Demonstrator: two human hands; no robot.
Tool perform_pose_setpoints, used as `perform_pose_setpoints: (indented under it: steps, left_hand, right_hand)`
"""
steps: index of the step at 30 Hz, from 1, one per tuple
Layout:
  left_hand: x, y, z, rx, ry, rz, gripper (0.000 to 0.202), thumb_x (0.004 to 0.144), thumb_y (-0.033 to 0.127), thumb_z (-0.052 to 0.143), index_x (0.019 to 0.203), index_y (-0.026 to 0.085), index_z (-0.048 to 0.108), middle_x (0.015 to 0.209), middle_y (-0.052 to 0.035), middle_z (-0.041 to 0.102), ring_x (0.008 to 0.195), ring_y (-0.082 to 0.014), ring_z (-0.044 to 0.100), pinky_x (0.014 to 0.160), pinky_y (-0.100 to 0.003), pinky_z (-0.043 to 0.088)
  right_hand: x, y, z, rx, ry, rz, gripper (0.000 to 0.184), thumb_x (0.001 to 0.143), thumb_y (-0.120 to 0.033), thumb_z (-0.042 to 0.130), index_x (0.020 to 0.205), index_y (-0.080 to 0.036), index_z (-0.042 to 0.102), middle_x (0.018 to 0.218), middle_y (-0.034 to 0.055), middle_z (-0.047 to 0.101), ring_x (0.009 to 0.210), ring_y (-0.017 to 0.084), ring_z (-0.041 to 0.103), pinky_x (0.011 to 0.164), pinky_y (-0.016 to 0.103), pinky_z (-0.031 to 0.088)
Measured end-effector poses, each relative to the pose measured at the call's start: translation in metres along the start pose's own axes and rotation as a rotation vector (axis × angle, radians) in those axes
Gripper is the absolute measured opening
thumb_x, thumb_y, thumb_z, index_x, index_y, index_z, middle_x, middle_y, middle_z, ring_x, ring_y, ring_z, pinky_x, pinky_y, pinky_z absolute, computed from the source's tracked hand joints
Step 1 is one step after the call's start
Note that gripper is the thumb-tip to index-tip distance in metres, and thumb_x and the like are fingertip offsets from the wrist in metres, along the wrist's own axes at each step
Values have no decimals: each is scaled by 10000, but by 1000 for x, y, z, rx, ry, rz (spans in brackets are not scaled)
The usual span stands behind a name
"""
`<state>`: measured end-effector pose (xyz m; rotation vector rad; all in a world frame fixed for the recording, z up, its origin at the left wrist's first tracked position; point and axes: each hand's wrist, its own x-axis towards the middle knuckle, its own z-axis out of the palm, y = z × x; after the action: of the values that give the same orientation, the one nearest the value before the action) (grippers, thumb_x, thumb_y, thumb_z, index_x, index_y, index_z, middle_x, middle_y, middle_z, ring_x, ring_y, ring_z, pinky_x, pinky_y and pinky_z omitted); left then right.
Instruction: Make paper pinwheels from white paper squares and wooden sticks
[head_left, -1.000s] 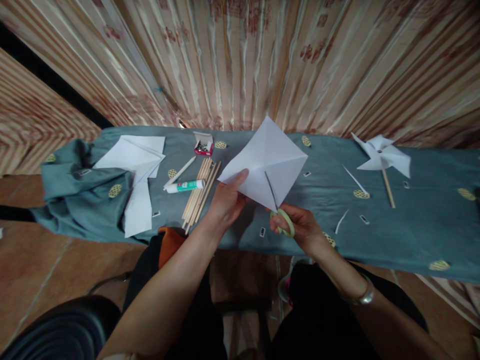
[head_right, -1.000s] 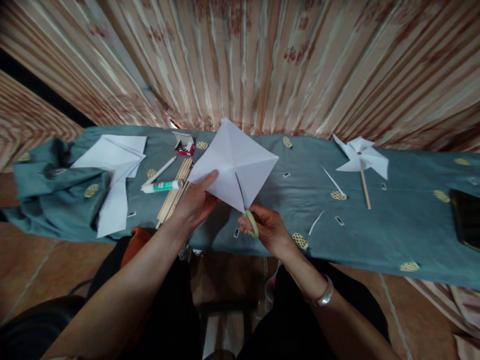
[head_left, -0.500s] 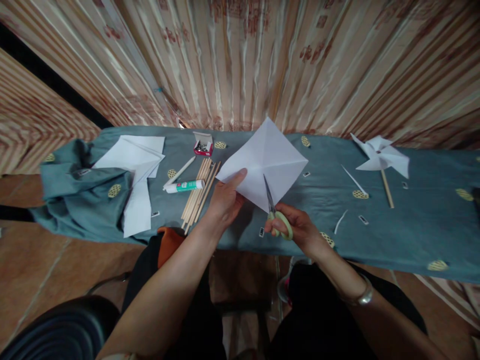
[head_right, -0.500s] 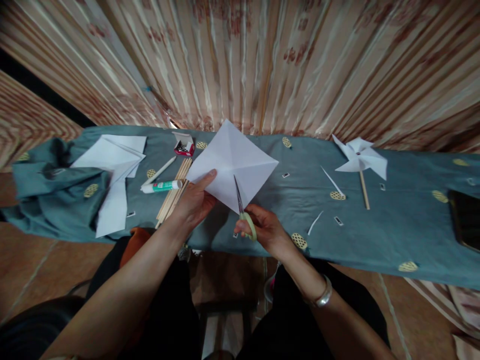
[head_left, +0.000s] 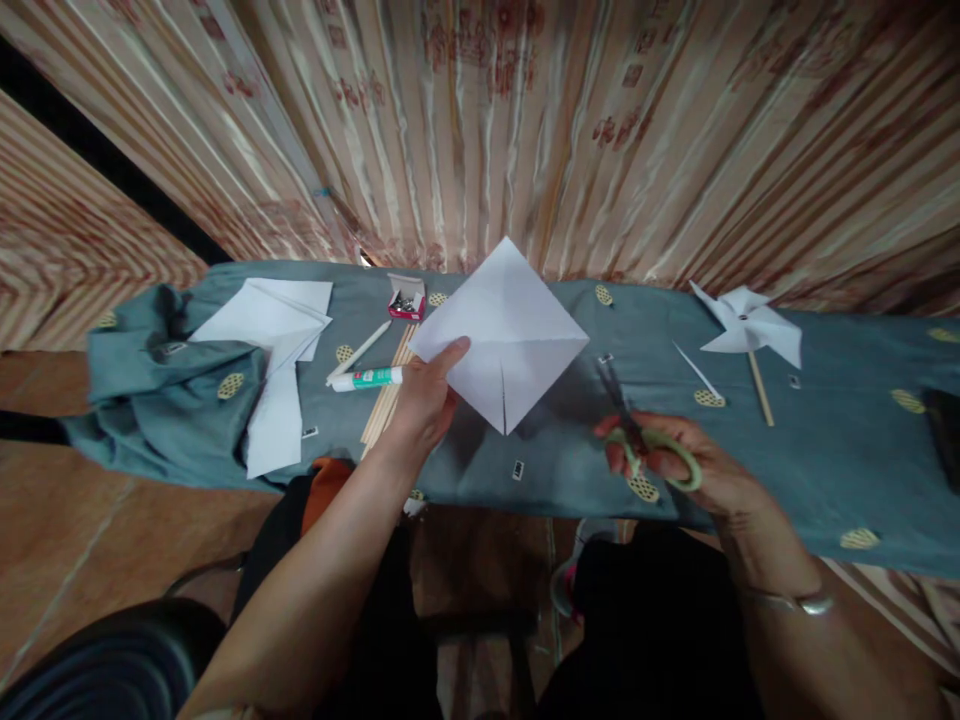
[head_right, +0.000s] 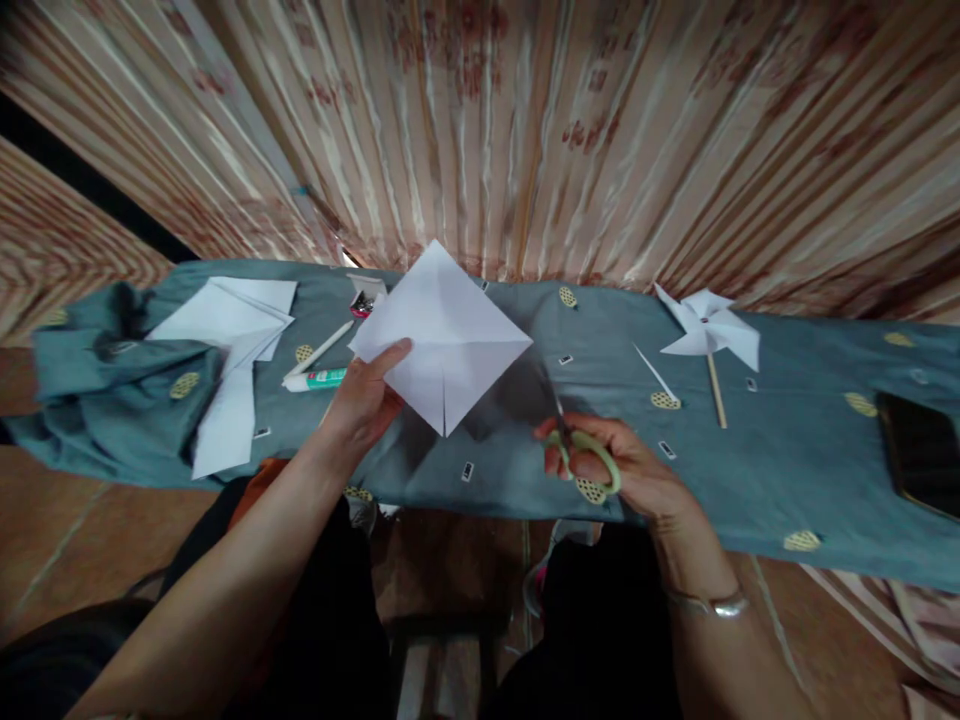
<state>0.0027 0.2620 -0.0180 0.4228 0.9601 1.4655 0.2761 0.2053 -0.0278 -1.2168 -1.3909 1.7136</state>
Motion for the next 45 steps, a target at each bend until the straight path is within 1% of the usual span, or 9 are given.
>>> perform_pose_setpoints:
  steps: [3,5,11,16,22,27,31,37,45]
  left_hand:
    - [-5,-6,0,92,-84,-56,282,643,109,780,917,140,724,807,-55,763,825,-227,728,772,-305,574]
    - [-8,-10,-1,178,-139,-106,201,630,129,790,823,127,733,805,-79,766,800,-233,724,733,-301,571]
    - [-15,-21,-5,324,-261,-187,166,617,163,815,771,133,760,777,-96,767,660,-199,683,610,-265,531]
    - [-14,-25,-4,320,-277,-244,242,614,246,854,792,121,748,773,-102,761,669,-208,683,617,-269,513]
    - [-14,-23,3,108,-422,-321,589,704,684,697,1003,177,706,995,-107,754,1091,-314,656,899,-405,531]
    - [-26,-33,3,150,-464,-284,561,661,597,785,1047,201,692,1171,-85,704,1255,-344,545,1006,-470,473]
    - [-34,-45,7,276,-423,-185,475,631,422,844,1024,200,695,1132,-79,718,1183,-319,598,1009,-443,474]
    - [-27,-57,7,320,-171,1,469,600,253,799,1043,181,662,1113,-90,721,1020,-261,667,944,-408,518]
    - [1,-30,-3,441,-54,280,268,609,256,815,820,148,689,846,-60,735,795,-215,694,755,-346,557]
  right_hand:
    - [5,-2,-6,7,352,-148,551,552,-594,864,937,-224,725,736,48,700,606,178,602,557,308,491]
    - [11,-2,-5,-15,483,-181,505,531,-516,899,915,-245,715,754,25,706,632,170,610,574,303,501]
    - [21,4,13,-30,414,-157,468,499,-399,914,866,-233,676,700,-36,659,601,127,555,524,271,470]
    - [23,7,23,-29,358,-112,403,552,-413,889,802,-200,657,725,0,682,598,128,553,521,263,457]
    - [36,7,28,107,548,-190,414,496,-440,891,750,-210,658,656,-34,678,518,104,524,490,250,463]
    - [50,8,38,215,620,-252,441,481,-371,902,798,-216,638,682,-39,702,564,123,589,562,265,514]
    - [56,9,51,196,608,-258,432,503,-371,886,801,-212,616,657,-45,685,576,132,599,571,263,508]
    - [59,9,62,141,545,-235,448,514,-429,882,797,-199,621,639,-42,654,580,129,570,546,249,476]
    - [33,10,66,-13,221,-120,521,665,-624,766,938,-192,661,692,6,658,626,144,594,565,256,474]
